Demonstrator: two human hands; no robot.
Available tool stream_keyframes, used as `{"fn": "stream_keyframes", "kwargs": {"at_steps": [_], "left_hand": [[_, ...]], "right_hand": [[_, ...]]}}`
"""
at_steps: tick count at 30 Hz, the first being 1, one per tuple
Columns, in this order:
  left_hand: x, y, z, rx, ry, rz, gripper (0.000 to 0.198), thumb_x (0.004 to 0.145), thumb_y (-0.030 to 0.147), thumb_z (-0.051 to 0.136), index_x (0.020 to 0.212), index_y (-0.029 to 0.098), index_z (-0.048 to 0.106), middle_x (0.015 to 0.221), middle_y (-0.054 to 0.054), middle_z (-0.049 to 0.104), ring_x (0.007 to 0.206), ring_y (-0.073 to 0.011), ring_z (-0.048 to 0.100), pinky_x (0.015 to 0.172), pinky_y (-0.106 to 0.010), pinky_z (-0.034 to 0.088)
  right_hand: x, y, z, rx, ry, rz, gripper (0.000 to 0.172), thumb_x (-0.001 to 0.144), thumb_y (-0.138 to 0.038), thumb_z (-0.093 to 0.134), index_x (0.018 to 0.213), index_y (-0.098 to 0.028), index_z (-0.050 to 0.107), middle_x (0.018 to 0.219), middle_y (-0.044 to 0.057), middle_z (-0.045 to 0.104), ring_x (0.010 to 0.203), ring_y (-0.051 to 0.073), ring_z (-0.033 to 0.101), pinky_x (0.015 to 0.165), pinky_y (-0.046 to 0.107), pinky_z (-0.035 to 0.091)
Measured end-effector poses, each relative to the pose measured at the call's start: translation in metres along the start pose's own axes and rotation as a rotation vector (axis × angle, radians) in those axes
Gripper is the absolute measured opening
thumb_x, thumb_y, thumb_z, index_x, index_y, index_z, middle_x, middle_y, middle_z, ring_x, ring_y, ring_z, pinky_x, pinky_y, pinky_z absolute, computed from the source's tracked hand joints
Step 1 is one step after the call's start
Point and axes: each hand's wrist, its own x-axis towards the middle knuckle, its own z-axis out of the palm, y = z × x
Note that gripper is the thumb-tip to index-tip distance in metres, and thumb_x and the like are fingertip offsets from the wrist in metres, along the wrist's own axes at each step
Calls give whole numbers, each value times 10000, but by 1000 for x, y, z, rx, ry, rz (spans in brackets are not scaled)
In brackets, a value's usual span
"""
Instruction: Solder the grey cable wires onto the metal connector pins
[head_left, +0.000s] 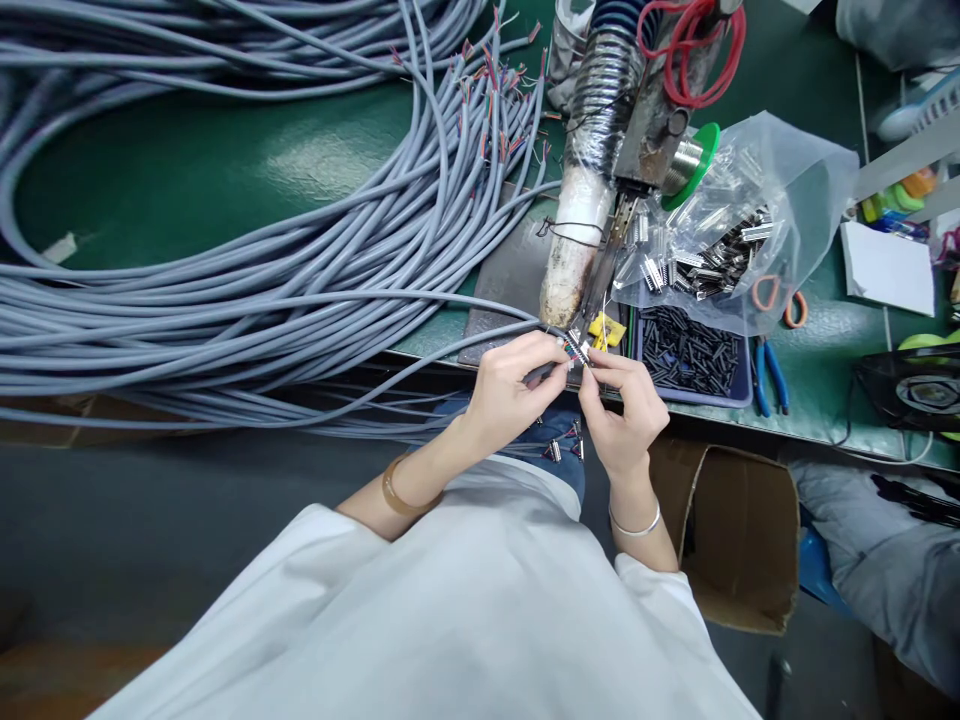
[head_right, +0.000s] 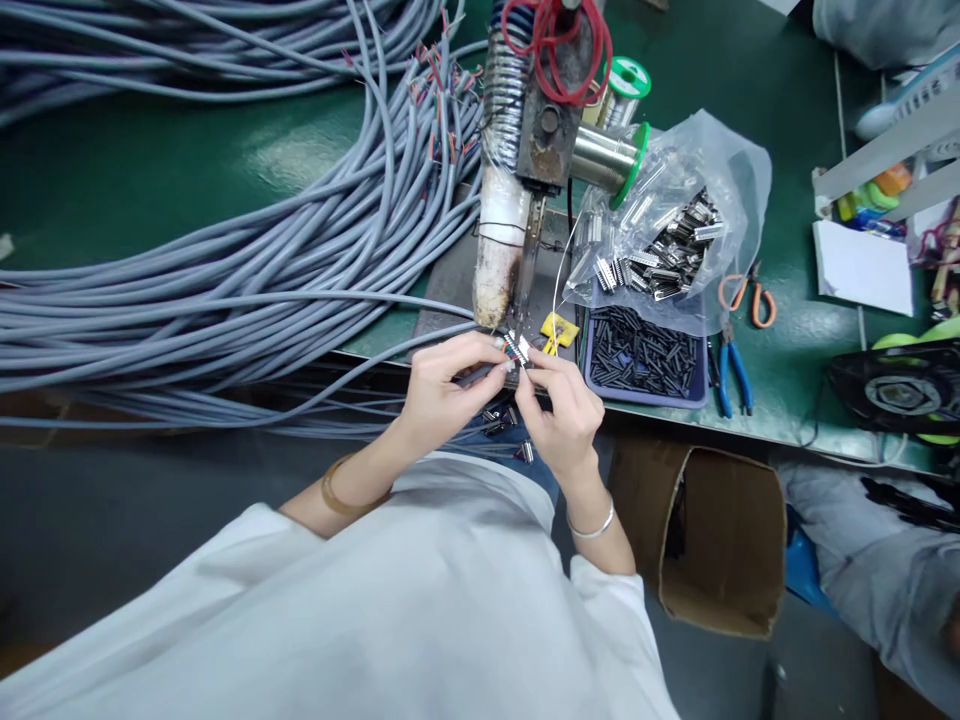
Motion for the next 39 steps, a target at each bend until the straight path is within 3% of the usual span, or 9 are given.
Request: {"fn": "stream_keyframes", "kwargs": {"at_steps": [3,6,9,12,18,21,31,36,39], "left_hand": [[-1,5,-1,-76,-43,-46,108,859,82,653,831,169,711,865,-48,739,742,-141,644,703,-255,495],[-5,9,-3,-162,-146,-63,108,843,69,660,807,158,710,803,-39,721,691,-126,624,643,-237,469],[-12,11,-4,-203,-232,-62,109,847,71,660,832,159,722,817,-45,732,726,-137,658,683,-245,504],[-21,10,-10,-182,-262,-44,112,863,98,676,882,176,754,874,-51,764,802,-155,706,743,-259,541],[-33,-19,-48,369,201,67,157,837,193,770,981,250,797,1029,-73,763,1006,-254,689,955,-424,516],[-32,-42,-68,605,165,45,213,854,286,761,1062,274,802,1098,-116,730,1050,-319,636,941,-479,472],[27,-92,-87,725,265,37,144,900,392,702,868,262,758,791,-41,590,781,-225,419,718,-372,325],[74,-111,-87,686,316,-62,228,827,413,782,759,205,719,844,-44,543,851,-212,379,832,-408,356],[73,-107,-80,674,290,-38,218,796,417,802,766,212,735,881,-58,588,924,-254,429,888,-444,375]], "right_hand": [[-1,-1,-6,39,-21,78,112,915,-136,650,971,-231,628,1057,58,776,957,169,753,797,295,612],[-2,-4,-16,45,-140,208,32,955,-199,612,968,-223,596,948,25,755,750,120,718,669,234,561],[-1,-9,-29,11,-303,298,97,966,-269,614,889,-222,577,695,-56,608,538,71,546,557,208,446],[0,-12,-39,44,-399,359,150,963,-311,625,854,-220,578,685,-60,563,556,70,489,560,214,404],[-7,-16,-44,112,-329,465,163,940,-329,655,834,-215,605,729,-40,607,582,77,469,551,225,386],[-7,-23,-50,183,-372,458,157,925,-308,668,815,-211,611,742,-31,635,578,75,464,540,224,382],[1,-48,-74,536,-614,114,134,923,-269,690,825,-231,608,788,-33,706,496,44,402,464,199,343],[-2,-45,-69,483,-597,145,178,935,-324,680,809,-220,610,770,-27,686,496,45,380,463,202,335],[-5,-43,-65,424,-578,213,196,942,-345,669,809,-210,620,773,-20,679,508,46,388,480,205,342]]}}
